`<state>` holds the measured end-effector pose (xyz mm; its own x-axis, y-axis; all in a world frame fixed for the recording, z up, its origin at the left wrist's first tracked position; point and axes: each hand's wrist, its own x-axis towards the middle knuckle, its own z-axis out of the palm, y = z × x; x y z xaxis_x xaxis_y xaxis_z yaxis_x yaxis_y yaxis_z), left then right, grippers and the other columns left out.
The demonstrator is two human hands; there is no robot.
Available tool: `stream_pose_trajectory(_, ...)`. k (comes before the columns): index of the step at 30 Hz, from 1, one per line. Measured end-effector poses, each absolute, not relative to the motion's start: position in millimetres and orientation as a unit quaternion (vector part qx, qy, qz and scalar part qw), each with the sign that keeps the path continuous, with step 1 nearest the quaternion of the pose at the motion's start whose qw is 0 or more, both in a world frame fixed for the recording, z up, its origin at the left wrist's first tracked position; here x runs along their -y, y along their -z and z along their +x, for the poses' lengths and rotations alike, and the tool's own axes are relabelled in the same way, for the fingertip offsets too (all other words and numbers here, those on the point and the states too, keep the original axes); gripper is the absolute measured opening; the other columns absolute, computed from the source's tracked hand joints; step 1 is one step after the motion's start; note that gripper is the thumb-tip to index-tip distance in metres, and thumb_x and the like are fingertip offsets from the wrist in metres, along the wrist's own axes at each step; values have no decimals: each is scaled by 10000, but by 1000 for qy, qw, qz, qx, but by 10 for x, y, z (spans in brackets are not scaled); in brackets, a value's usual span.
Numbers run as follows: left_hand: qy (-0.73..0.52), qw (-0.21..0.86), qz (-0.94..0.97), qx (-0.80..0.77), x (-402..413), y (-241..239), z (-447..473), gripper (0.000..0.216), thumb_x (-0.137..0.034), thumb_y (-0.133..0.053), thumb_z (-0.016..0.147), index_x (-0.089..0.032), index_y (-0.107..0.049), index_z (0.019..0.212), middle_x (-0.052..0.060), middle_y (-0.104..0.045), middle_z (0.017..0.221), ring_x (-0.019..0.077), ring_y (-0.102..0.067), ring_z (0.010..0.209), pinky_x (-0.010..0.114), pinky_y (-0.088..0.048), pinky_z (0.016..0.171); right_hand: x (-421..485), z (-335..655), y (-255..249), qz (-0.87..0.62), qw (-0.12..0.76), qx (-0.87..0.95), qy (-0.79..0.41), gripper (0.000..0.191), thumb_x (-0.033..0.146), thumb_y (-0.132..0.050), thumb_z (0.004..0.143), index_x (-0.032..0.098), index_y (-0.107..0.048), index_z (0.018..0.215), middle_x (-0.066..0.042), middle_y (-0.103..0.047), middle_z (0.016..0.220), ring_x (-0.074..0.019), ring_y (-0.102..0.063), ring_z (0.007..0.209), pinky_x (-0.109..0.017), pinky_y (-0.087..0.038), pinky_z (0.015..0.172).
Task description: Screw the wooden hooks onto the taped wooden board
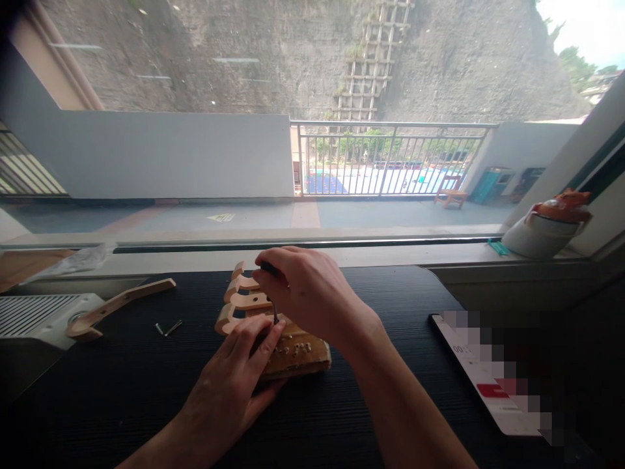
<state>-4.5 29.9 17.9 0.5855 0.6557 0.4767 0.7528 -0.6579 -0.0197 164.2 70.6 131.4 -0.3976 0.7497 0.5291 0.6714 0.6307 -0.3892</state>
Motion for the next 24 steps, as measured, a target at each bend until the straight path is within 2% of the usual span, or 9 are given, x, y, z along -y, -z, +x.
stream_pose_trajectory(5,218,116,-883,399,-294,-176,-32,570,-220,-608,764,-102,-419,1288,155,-409,1248,309,-379,1194,487,-404,997,-756,1616,-1268,-470,352,808,-49,238,352,-454,882,193,-630,859,22,-566,641,-87,-433,565,-228,-284,547)
stream_pose_trajectory(12,214,125,-886,391,-294,-173,-49,557,-204,-591,776,-104,-419,1296,154,-409,1257,312,-374,1200,490,-385,1009,-697,1607,-1319,-433,335,834,-67,206,350,-483,864,213,-637,858,32,-576,678,-83,-446,602,-224,-285,560)
stream_pose_trajectory(19,210,126,-885,396,-302,-191,-27,582,-209,-607,749,-97,-427,1292,157,-438,1237,322,-401,1174,493,-404,990,-799,1579,-1214,-502,364,784,-25,322,424,-448,863,179,-542,676,45,-422,534,-73,-313,511,-226,-241,499)
stream_pose_trajectory(21,210,124,-885,398,-298,-199,-22,572,-199,-601,748,-96,-434,1285,157,-441,1235,320,-404,1171,491,-410,984,-816,1590,-1203,-508,372,776,-24,307,411,-436,871,180,-544,699,44,-429,542,-74,-311,516,-227,-245,506)
stream_pose_trajectory(24,213,120,-885,397,-291,-206,-23,564,-187,-595,750,-92,-435,1283,160,-442,1233,316,-407,1170,486,-412,984,-785,1632,-1244,-481,360,797,-69,246,384,-419,887,212,-593,865,37,-518,610,-77,-381,544,-224,-256,517)
